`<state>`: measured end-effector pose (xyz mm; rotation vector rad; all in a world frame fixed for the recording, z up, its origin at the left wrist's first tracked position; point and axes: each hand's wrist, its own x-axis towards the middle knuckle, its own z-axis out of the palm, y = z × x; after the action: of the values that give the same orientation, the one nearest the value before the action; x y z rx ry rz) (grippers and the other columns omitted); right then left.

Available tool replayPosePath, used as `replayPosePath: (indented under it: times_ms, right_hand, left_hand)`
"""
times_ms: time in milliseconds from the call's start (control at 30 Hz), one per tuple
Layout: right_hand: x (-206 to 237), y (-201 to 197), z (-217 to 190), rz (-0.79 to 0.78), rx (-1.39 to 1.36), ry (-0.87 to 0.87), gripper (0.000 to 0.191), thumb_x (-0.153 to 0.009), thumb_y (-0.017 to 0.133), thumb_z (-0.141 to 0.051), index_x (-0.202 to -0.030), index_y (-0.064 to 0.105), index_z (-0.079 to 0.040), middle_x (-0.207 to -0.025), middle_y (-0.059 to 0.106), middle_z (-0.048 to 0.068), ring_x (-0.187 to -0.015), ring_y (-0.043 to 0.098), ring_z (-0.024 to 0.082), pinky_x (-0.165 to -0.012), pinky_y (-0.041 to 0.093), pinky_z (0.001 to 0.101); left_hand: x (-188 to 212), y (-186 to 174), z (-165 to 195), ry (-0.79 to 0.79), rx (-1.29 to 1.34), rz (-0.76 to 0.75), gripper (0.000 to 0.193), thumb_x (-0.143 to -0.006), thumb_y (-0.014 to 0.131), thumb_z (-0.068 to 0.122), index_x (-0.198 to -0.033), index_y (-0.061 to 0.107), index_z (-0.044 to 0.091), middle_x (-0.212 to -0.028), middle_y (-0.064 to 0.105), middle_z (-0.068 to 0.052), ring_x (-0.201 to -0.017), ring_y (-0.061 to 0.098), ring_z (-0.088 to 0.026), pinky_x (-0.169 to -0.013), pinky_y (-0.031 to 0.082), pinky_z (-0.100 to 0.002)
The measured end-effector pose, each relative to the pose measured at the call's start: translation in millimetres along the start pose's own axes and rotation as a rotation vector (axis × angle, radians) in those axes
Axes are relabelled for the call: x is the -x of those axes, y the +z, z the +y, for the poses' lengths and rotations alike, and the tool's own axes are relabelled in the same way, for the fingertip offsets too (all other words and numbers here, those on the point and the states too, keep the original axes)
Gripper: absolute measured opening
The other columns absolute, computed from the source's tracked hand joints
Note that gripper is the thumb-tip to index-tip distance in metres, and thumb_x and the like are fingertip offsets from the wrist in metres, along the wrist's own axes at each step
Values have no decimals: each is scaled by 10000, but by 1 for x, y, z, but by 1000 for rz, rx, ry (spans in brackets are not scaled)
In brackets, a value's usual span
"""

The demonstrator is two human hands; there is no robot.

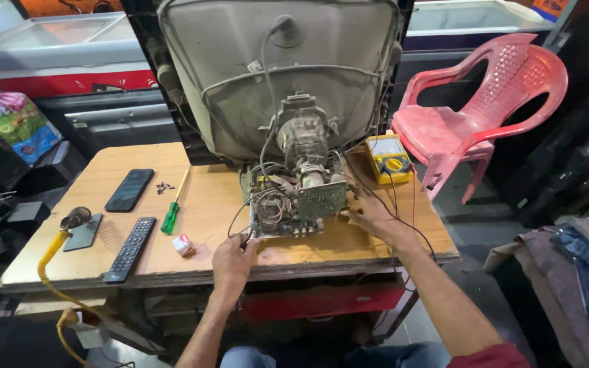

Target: The person repairs a CRT television on a workbench. They handle the TV's internal circuit boards and wiring, remove and reposition a small circuit board, then use a multimeter with probes to test components on the board while holding a soldering iron.

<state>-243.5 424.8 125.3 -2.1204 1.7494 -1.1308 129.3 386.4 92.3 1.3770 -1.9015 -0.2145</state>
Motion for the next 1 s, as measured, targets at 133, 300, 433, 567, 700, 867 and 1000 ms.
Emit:
replayPosePath:
  times_ms: [133, 300, 433, 567, 700, 867, 1000]
  right_hand:
    - [-8, -1, -4, -42, -55, 243, 765, -826, 767, -246, -1504, 453, -83, -1205, 705, 195, -968, 722, 325, -860, 564, 416]
    - [-5, -20, -29, -48, -120, 274, 797, -784, 817, -265, -1486, 477, -103, -1096, 764, 182, -839, 777, 237, -793, 575, 384]
    - [-8, -24, -41, 91, -493, 111, 711, -820, 670, -196, -1495, 471, -94, -1123, 722, 129, -739, 753, 232, -645, 616, 355]
    - [-21, -16, -32, 47, -128, 140, 507, -869, 727, -175, -1345, 608, -44, -1059, 720, 135, -762, 734, 233, -654, 594, 359]
    - [-19, -12, -24, 57, -252, 157, 394, -881, 729, -169, -1247, 660, -40, -1034, 758, 109, -794, 703, 208, -665, 576, 373]
    - [-12, -13, -31, 4, -315, 256, 444, -826, 703, -141, -1255, 627, -58, -1064, 734, 80, -827, 701, 190, -689, 580, 377]
    - [-17, -8, -29, 16, -217, 151, 345, -874, 693, -168, -1194, 698, -39, -995, 769, 121, -861, 699, 223, -772, 553, 375]
  left_hand:
    - [1, -2, -2, 56, 56, 24, 296, -852, 770, 319, -882, 745, 25, -832, 712, -167, -794, 682, -359, -715, 529, -457]
    - [4, -7, 5, 98, 91, 72, 258, -849, 773, 267, -910, 740, 18, -845, 712, -170, -807, 684, -359, -720, 533, -449]
    - [6, -5, 16, -3, 103, -1, 252, -884, 754, 276, -879, 737, 24, -825, 698, -158, -793, 676, -346, -723, 525, -441]
    - [4, -8, 17, 66, 91, 36, 233, -888, 741, 267, -884, 745, 34, -837, 705, -151, -827, 683, -349, -734, 528, -446]
    - [2, -10, 14, 81, 84, -29, 216, -881, 736, 249, -914, 746, 36, -850, 705, -163, -825, 682, -357, -729, 525, -455]
    - [2, -11, 13, -7, 177, -15, 223, -858, 760, 248, -900, 730, 31, -852, 700, -172, -789, 689, -356, -700, 539, -434]
    - [-3, -10, 15, -4, 199, 70, 220, -848, 786, 234, -845, 706, 29, -809, 685, -170, -764, 669, -358, -677, 523, -440]
